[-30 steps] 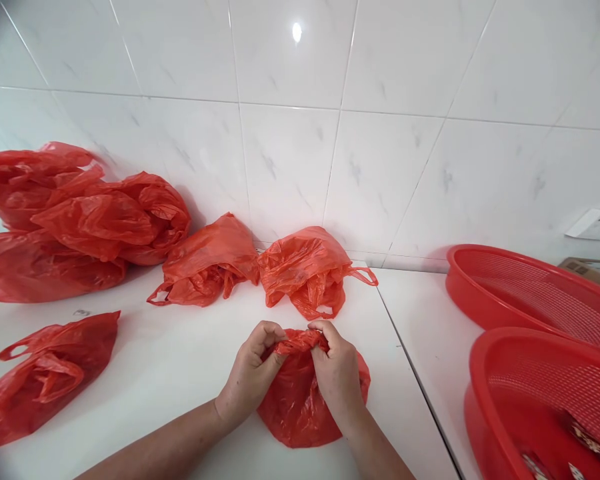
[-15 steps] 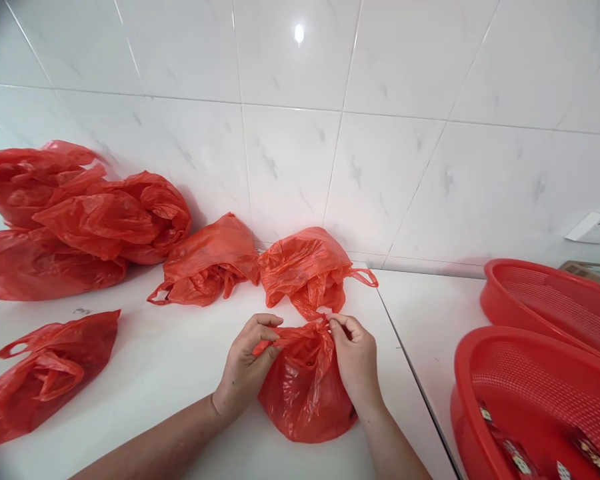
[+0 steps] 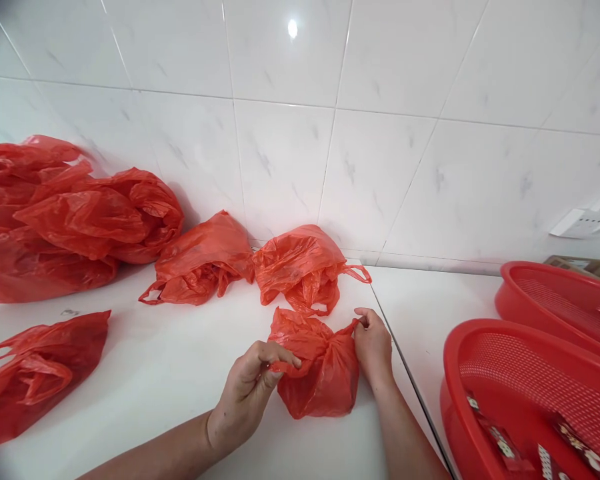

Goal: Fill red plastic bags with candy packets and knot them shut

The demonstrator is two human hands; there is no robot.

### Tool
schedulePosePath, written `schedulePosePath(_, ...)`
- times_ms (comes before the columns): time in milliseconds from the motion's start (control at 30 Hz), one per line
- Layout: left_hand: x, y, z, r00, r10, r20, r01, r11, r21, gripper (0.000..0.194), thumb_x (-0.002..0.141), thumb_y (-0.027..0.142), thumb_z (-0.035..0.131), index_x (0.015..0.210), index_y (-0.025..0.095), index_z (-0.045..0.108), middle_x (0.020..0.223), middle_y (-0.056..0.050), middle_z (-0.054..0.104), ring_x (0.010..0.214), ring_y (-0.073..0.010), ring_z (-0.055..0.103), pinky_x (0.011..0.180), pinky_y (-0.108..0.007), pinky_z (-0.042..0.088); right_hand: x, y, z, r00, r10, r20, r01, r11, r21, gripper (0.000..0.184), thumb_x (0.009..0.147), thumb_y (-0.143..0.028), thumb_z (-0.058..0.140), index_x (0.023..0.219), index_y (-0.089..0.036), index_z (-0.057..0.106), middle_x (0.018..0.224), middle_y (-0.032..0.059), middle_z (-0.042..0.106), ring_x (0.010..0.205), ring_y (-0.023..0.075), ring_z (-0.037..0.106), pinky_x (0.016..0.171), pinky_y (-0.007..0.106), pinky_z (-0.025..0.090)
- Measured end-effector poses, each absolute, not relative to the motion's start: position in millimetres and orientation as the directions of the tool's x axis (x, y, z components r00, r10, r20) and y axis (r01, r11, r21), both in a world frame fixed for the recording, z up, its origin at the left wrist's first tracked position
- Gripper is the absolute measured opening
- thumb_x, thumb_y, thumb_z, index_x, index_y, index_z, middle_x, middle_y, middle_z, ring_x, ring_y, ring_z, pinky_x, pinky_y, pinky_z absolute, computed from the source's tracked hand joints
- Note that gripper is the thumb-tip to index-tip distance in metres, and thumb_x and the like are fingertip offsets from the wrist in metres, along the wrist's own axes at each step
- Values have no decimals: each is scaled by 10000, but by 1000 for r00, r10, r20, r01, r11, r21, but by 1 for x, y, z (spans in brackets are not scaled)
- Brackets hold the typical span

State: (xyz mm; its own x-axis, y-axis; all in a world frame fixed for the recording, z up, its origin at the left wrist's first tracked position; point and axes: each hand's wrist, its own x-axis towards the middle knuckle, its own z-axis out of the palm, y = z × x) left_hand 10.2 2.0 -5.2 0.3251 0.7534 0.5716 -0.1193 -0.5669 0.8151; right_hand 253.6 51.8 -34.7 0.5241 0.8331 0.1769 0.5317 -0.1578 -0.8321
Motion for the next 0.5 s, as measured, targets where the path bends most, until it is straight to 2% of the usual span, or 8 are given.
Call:
schedulePosePath(167,11,-2,-3,369,706,604,-89,-620,779,159,949,216,384,813,205,466,723,-3,538,643,-108,469,613,-229,390,250,53,-36,498,844,197,567,-145,-811,320,735,-331,479,990,-212,632,886,51,656,774,201,585,685,314,416)
schedulePosePath(300,11,-2,-2,345,781,520,-72,-530,845,170,948,268,382,793,210,419,687,18,474,596,-104,392,569,-220,349,245,48,-29,502,830,244,582,-115,-805,326,773,-463,501,909,-207,649,948,70,661,845,217,580,733,317,410)
schedulePosePath(400,12,1,-2,299,858,418,-57,-421,905,184,942,315,405,791,210,414,671,35,425,579,-100,342,541,-214,315,235,41,-14,502,813,294,584,-69,-809,386,820,-539,451,752,-206,632,807,65,671,753,206,561,677,299,392)
schedulePosePath(500,12,5,-4,281,894,350,-77,-342,936,203,944,339,395,787,211,392,666,47,368,585,-101,303,545,-217,299,221,35,0,521,802,292,513,-21,-858,470,831,-594,417,601,-208,556,616,43,613,621,185,516,581,285,356)
